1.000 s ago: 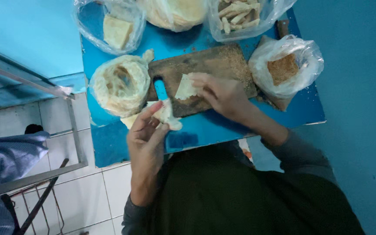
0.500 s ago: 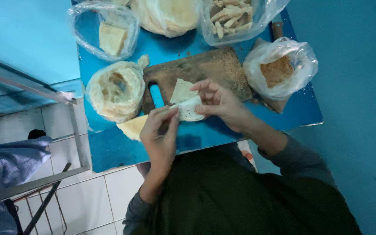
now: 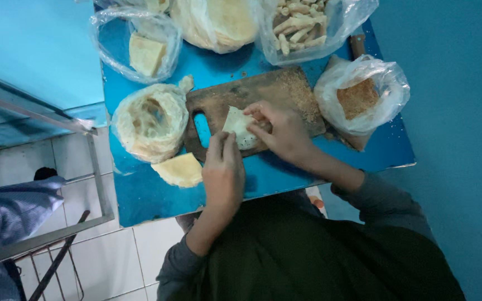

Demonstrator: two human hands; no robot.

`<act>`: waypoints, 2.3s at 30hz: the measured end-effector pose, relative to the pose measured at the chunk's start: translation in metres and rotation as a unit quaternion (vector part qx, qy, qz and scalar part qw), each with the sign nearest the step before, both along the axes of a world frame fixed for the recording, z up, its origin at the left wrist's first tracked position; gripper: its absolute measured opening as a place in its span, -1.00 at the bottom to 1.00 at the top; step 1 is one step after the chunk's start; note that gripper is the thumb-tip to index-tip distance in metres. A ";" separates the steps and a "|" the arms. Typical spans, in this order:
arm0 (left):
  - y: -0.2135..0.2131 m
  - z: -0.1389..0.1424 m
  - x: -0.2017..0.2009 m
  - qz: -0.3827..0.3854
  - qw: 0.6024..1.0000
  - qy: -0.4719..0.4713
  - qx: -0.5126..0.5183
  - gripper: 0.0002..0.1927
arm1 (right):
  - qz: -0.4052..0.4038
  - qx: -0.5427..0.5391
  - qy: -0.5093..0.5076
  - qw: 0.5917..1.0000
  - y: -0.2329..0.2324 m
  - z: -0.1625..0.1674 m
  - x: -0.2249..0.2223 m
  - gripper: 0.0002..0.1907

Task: The person tears pieces from a stack of thin wafer sheets on a small cutting board, folds and presses the pieces by hand, and dips them into a plastic bag of brown powder. The person places the coated pieces into a plastic bag and reaches into a bag of fried snack sticks between pieces.

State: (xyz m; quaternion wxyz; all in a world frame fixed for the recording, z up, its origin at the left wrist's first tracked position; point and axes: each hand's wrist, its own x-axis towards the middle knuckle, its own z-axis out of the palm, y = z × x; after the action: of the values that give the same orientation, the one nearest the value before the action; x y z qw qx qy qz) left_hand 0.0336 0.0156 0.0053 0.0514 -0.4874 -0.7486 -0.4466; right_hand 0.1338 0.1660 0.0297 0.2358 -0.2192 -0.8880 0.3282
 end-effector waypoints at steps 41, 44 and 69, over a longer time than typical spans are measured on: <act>-0.036 0.014 -0.001 -0.006 0.998 0.067 -0.011 -0.74 | -0.033 0.322 -0.098 0.941 0.224 0.063 -0.027 -0.70; -0.040 0.014 0.000 -0.031 0.999 0.035 -0.027 -0.73 | -0.015 0.221 -0.069 0.973 0.229 0.083 -0.030 -0.67; -0.035 0.024 0.001 -0.086 0.996 -0.005 0.014 -0.76 | 0.000 0.430 -0.072 0.900 0.223 0.063 -0.006 -0.77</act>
State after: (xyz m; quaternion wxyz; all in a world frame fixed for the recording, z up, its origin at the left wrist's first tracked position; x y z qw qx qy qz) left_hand 0.0347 -0.0194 0.0297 0.0162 -0.5469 -0.6979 -0.4622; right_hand 0.1281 0.3889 0.0923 0.2426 -0.1196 -0.9573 -0.1023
